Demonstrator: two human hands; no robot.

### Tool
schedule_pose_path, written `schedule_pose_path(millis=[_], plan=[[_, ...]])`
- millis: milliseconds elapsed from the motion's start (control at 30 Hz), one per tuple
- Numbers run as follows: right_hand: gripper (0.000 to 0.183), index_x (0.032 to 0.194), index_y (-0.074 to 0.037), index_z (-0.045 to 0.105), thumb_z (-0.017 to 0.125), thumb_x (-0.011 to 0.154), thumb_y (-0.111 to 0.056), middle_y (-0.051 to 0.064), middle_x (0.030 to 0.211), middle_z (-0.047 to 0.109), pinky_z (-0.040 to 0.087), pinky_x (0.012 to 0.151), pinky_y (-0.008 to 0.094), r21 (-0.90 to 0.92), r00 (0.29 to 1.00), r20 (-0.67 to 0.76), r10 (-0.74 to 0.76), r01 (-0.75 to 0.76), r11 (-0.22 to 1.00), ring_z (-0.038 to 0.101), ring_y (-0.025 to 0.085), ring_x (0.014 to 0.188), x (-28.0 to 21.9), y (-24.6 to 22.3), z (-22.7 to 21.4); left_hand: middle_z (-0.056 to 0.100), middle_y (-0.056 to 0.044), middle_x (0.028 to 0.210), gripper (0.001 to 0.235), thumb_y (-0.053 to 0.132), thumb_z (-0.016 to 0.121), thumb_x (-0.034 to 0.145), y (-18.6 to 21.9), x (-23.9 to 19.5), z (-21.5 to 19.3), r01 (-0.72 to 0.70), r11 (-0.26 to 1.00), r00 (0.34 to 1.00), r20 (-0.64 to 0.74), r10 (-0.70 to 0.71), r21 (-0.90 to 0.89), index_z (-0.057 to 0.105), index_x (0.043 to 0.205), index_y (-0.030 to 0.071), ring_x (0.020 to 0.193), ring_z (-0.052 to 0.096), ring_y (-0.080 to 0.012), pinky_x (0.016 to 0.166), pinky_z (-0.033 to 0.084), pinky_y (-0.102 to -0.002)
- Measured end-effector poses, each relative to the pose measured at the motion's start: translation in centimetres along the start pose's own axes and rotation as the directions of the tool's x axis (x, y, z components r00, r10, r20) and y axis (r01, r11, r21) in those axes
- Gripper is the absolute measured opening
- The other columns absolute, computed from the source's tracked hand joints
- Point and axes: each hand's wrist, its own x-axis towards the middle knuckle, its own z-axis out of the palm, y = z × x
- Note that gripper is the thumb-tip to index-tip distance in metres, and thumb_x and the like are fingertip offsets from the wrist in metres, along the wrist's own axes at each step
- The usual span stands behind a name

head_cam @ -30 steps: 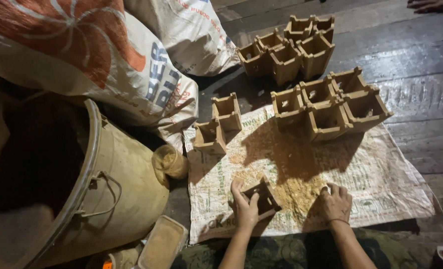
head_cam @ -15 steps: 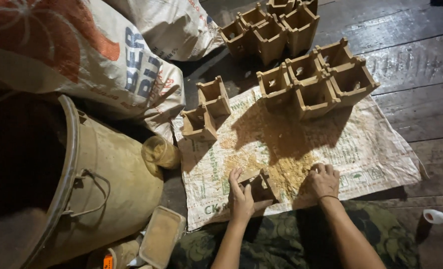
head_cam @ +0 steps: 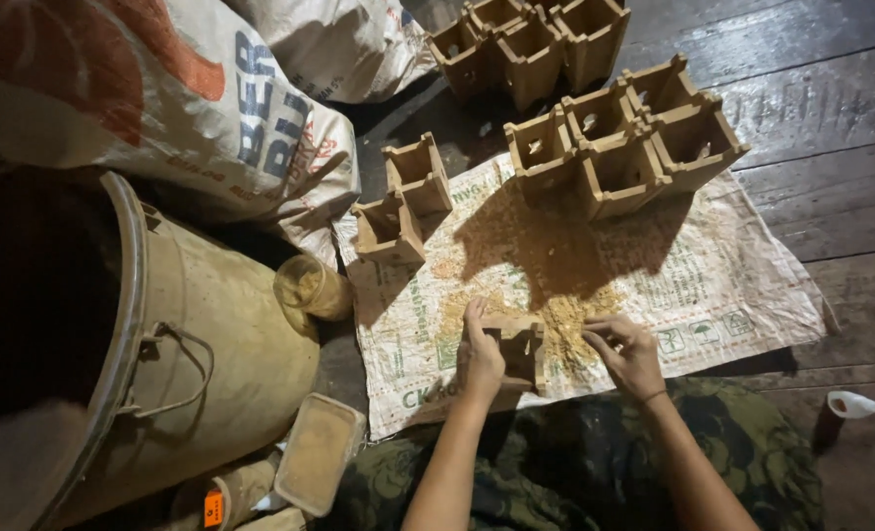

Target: Assembling small wooden boxes by applying glue to the edges of wooden pieces and joining them together.

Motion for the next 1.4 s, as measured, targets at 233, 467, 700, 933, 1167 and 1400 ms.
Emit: schedule_pose_path(millis=[233,467,700,933,1167,1400], plan=[[0.011,0.091,-0.016,0.083,0.085,0.081,-0.011,0.006,0.092,0.081,0.059,0.065,0.028,0.155,0.981,0.002,-0.192,0.189,0.970,0.075,0.021,0.073,0.1,-5.4,0.7,0.049,-0.007,0.154,0.066,0.002,0.034,0.094,5.1,-0.5,-1.8,0.157,0.974,0.983,0.070,-0.171,0.164,0.027,0.155,0.026,0.139,0.048,-0.0376,0.118,0.031,-0.051],[0.007,0.091,-0.014,0.082,0.081,0.085,-0.010,0.007,0.092,0.081,0.061,0.068,0.035,0.141,0.961,0.035,-0.273,0.266,0.954,0.077,0.028,0.077,0.3,-5.0,0.8,0.056,-0.022,0.144,0.066,-0.004,0.033,0.089,1.3,-0.8,0.5,-0.040,0.985,0.999,0.030,0.036,0.169,0.031,0.152,0.013,0.129,0.056,-0.0441,0.118,0.019,-0.062],[0.005,0.088,-0.011,0.079,0.081,0.084,-0.009,0.010,0.092,0.081,0.061,0.067,0.037,0.128,0.951,0.010,-0.307,0.304,0.944,0.077,0.030,0.076,0.6,-4.3,0.8,0.056,-0.025,0.143,0.067,-0.006,0.032,0.088,5.6,-1.2,-0.7,-0.038,0.987,0.999,0.044,0.031,0.158,0.030,0.152,0.011,0.129,0.056,-0.0440,0.119,0.013,-0.063],[0.010,0.093,-0.009,0.080,0.083,0.083,-0.011,0.012,0.085,0.081,0.061,0.071,0.038,0.202,0.990,0.048,-0.132,0.120,0.972,0.078,0.026,0.077,1.0,-4.1,0.1,0.056,-0.022,0.144,0.066,-0.005,0.033,0.088,3.5,-0.4,0.8,-0.055,0.984,0.997,0.056,0.046,0.172,0.029,0.152,0.012,0.130,0.056,-0.0413,0.119,0.012,-0.065],[0.020,0.103,-0.008,0.083,0.084,0.082,-0.006,0.012,0.088,0.083,0.060,0.080,0.035,0.396,0.989,0.150,0.002,-0.062,0.916,0.076,0.017,0.082,1.2,-6.3,-1.4,0.056,-0.013,0.147,0.071,-0.009,0.036,0.085,2.3,-0.2,1.8,-0.033,0.993,0.999,0.016,0.032,0.111,0.026,0.152,0.013,0.131,0.056,-0.0361,0.115,0.015,-0.071],[0.027,0.103,-0.010,0.084,0.090,0.077,-0.011,0.011,0.084,0.082,0.059,0.078,0.034,0.351,0.992,0.123,-0.025,-0.020,0.936,0.074,0.015,0.078,1.5,-5.0,-0.4,0.060,-0.012,0.143,0.073,-0.009,0.042,0.080,4.4,-0.4,1.4,-0.038,0.998,0.996,-0.078,0.041,0.046,0.027,0.149,0.009,0.131,0.056,-0.0369,0.116,0.029,-0.062]])
